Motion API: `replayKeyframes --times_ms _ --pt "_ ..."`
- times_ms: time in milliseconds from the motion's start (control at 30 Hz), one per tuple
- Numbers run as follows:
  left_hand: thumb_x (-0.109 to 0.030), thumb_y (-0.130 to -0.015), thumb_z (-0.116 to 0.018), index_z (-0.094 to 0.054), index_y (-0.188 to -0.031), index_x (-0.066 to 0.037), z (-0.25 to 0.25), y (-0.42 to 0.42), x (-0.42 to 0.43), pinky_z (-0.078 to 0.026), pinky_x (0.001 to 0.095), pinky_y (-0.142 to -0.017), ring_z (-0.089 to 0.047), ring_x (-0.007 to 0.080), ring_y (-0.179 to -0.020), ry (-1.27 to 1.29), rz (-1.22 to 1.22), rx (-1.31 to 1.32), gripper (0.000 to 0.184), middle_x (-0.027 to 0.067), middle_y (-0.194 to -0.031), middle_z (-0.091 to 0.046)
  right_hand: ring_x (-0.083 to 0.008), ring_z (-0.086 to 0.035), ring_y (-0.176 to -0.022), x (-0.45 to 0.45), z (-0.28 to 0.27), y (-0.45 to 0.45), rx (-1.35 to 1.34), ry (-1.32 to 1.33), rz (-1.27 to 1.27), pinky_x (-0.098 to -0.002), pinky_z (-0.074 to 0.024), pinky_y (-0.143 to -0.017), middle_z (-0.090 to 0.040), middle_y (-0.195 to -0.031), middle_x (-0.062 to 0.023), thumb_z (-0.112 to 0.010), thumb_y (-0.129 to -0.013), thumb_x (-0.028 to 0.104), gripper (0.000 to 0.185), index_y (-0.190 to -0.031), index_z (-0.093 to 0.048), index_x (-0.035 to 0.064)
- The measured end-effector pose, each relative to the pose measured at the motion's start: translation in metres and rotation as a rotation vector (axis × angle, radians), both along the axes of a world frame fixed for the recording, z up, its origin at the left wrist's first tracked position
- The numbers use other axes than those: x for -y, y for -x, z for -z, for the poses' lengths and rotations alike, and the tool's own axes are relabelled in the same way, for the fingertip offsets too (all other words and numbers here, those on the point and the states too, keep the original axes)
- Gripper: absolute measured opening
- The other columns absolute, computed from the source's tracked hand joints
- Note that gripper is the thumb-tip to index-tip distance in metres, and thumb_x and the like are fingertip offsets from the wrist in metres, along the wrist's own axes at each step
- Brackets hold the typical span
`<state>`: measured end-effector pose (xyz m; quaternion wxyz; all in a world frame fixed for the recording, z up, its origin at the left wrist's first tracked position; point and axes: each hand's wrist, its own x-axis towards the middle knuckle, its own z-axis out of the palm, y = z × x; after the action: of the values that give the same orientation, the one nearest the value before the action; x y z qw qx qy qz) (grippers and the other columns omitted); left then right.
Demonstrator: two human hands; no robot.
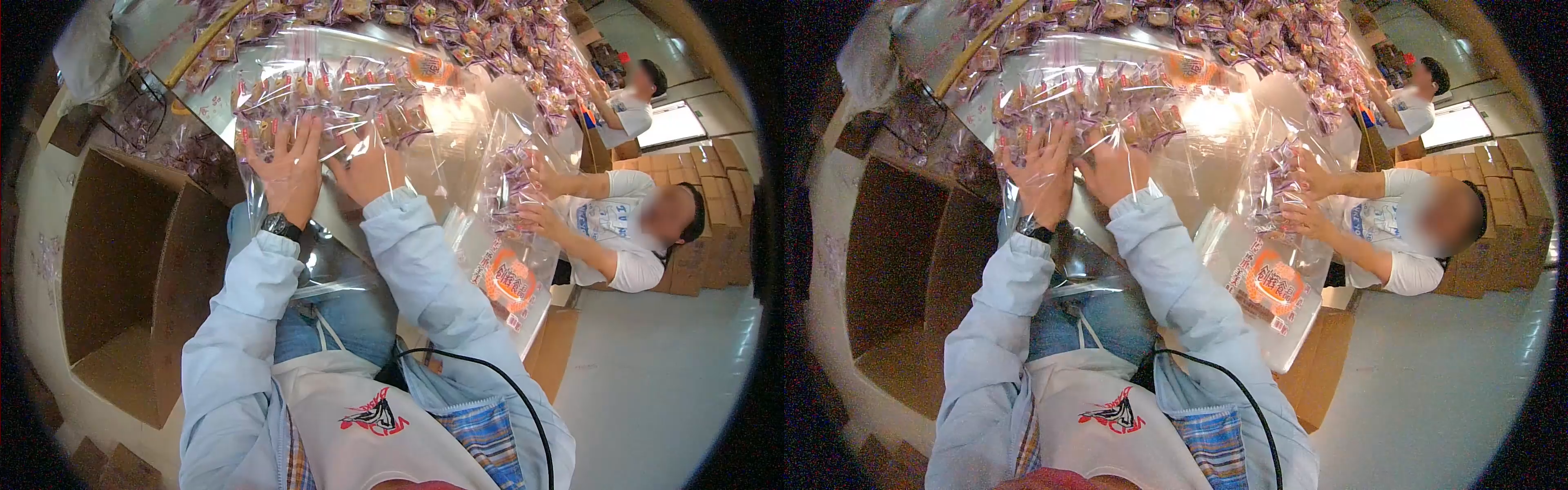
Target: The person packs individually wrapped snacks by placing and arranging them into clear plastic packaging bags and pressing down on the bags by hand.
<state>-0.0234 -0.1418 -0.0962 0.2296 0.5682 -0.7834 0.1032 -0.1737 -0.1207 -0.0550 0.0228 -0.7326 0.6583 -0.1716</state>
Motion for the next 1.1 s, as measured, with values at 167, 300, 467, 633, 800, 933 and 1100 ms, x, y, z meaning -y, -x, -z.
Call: replayKeyframes --times_ms 167,300,467,633,800,933,1100 --pt "-0.019 -0.091 -0.062 -0.057 -0.143 -0.023 -0.002 0.002 0.002 -0.017 0.0719 -0.113 -0.052 0.0186 -0.134 0.001 0.004 -0.05 0.053 -0.0059 -0.146 -0.06 -0.0377 -0.072 -0.077 0.006 0.0 0.021 -0.062 0.13 -0.205 -0.0474 -0.059 -0.067 -0.056 -0.14 -0.0129 -0.068 -0.08 0.008 0.064 -0.142 -0.05 0.0063" --pt "-0.018 -0.091 -0.061 -0.056 -0.144 -0.023 -0.001 0.0 0.002 -0.016 0.0708 -0.115 -0.052 0.0186 -0.134 -0.021 0.001 -0.036 0.054 -0.0058 -0.146 -0.06 -0.039 -0.071 -0.074 0.015 0.018 0.03 -0.017 -0.031 -0.156 -0.0469 -0.0588 -0.064 -0.057 -0.142 -0.0119 -0.068 -0.082 0.008 0.074 -0.151 -0.042 0.013" --pt "-0.021 -0.087 -0.067 -0.053 -0.15 -0.025 0.004 -0.006 0.001 -0.011 0.0634 -0.12 -0.051 0.02 -0.134 0.014 0.016 -0.04 0.064 -0.0059 -0.147 -0.059 -0.0377 -0.072 -0.074 0.019 0.043 0.029 0.044 0.127 -0.23 -0.0479 -0.0592 -0.063 -0.062 -0.14 -0.0121 -0.069 -0.088 0.016 0.072 -0.154 -0.039 0.0214" --pt "-0.022 -0.088 -0.067 -0.059 -0.144 -0.025 -0.005 -0.011 -0.003 -0.01 0.0629 -0.12 -0.053 0.0227 -0.132 -0.004 0.051 -0.187 0.057 -0.0054 -0.144 -0.062 -0.0334 -0.075 -0.091 0.019 0.032 0.011 -0.122 0.196 -0.161 -0.0433 -0.0621 -0.075 -0.062 -0.142 -0.0113 -0.064 -0.094 0.025 0.058 -0.15 -0.049 0.0203" --pt "-0.027 -0.089 -0.07 -0.052 -0.15 -0.03 0.002 -0.007 0.002 -0.009 0.0713 -0.118 -0.052 0.0266 -0.134 0.004 -0.029 0.03 0.064 -0.0032 -0.144 -0.061 -0.0327 -0.075 -0.099 0.022 0.001 -0.006 -0.273 -0.111 -0.071 -0.0448 -0.0611 -0.081 -0.061 -0.145 -0.0106 -0.062 -0.093 0.023 0.065 -0.155 -0.043 0.0219" --pt "-0.031 -0.088 -0.07 -0.036 -0.159 -0.032 -0.024 0.003 -0.004 -0.014 0.0846 -0.108 -0.047 0.03 -0.138 -0.105 -0.013 0.077 0.079 0.003 -0.151 -0.051 -0.0341 -0.075 -0.096 0.023 0.005 0.015 -0.254 0.093 -0.214 -0.0449 -0.0614 -0.078 -0.066 -0.136 -0.0125 -0.064 -0.09 0.022 0.077 -0.16 -0.033 0.0225" --pt "-0.039 -0.081 -0.077 -0.04 -0.157 -0.033 -0.014 0.008 -0.001 -0.007 0.0858 -0.109 -0.044 0.0333 -0.142 -0.087 -0.001 -0.023 0.084 0.0053 -0.153 -0.048 -0.0364 -0.074 -0.076 0.022 -0.01 0.007 -0.278 -0.143 -0.066 -0.0443 -0.0601 -0.063 -0.075 -0.096 -0.0184 -0.066 -0.084 0.012 0.091 -0.163 -0.021 0.0181"
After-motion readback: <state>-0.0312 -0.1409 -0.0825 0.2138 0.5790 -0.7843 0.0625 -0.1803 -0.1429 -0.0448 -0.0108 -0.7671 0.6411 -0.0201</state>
